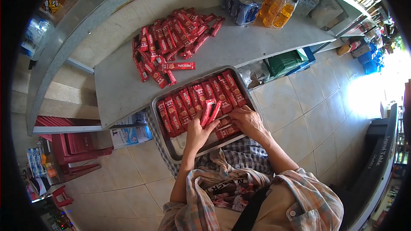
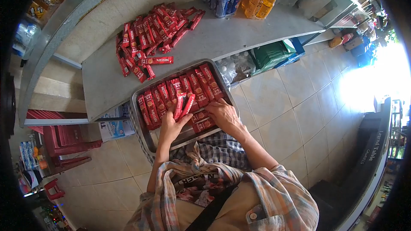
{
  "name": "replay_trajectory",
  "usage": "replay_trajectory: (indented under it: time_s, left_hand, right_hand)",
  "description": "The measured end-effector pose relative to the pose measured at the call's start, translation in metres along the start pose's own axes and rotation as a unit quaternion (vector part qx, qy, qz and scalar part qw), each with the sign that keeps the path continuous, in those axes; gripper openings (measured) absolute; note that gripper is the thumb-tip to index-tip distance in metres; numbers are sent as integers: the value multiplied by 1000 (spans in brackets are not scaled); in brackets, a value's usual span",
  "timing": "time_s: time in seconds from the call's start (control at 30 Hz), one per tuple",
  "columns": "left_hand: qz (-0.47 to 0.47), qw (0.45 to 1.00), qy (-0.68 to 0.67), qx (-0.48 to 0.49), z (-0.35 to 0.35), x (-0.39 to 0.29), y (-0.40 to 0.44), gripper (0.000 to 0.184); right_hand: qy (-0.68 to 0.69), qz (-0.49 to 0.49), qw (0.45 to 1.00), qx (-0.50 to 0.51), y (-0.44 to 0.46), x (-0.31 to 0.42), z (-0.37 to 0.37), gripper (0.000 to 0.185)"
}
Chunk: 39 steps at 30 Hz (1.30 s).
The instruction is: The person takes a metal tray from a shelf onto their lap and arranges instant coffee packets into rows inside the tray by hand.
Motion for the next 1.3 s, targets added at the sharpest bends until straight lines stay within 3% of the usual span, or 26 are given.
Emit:
replay_trajectory:
  time_s: [0.17,0.3,0.37,0.4,0.47,0.57,0.63,0.77,0.87,0.97,1.07,1.23,1.3]
  left_hand:
    - [-86,945,-312,46,15,31,-7,42]
    - [-73,931,-351,69,19,33,-7,41]
    - [-84,931,-341,103,24,36,-8,42]
    - [-90,930,-336,118,26,35,-9,43]
    - [-48,952,-280,117,25,20,-7,43]
    - [-65,943,-298,134,30,19,-5,44]
    - [-54,936,-324,125,34,17,-5,44]
    - [-38,980,-176,83,22,10,-6,39]
    - [-37,989,-133,61,13,16,-5,36]
    - [-61,993,-92,51,8,19,-4,35]
    - [-56,995,-70,46,8,19,-4,37]
    - [30,998,31,40,13,-8,-7,44]
    - [-1,998,-16,56,21,-6,-6,49]
  right_hand:
    - [-56,28,997,43,2,-15,8,22]
    - [-31,22,999,10,0,-23,-4,19]
    - [7,-5,1000,-29,-2,-18,-12,16]
    - [89,40,995,-31,-2,-18,-19,16]
    - [250,127,959,-33,-4,-16,-27,18]
    - [435,96,895,-33,0,-17,-21,26]
    - [433,76,898,-17,1,-21,-10,33]
    - [489,115,865,16,-5,-24,-13,34]
    - [530,167,831,2,-13,-36,-17,23]
    - [494,211,843,-8,-21,-52,-14,15]
    - [517,238,822,-12,-30,-58,-8,13]
    - [598,185,776,-74,-24,-59,-8,17]
    - [651,159,736,-101,-16,-49,-9,21]
Point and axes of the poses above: each hand's wrist, its own y-axis towards the middle knuckle, its own z-axis out of the palm, x = y × z, the point moved 8 cm from there along y, towards the middle knuckle, and after that the axes turned 5 degrees about x, right-handed, at the moved point
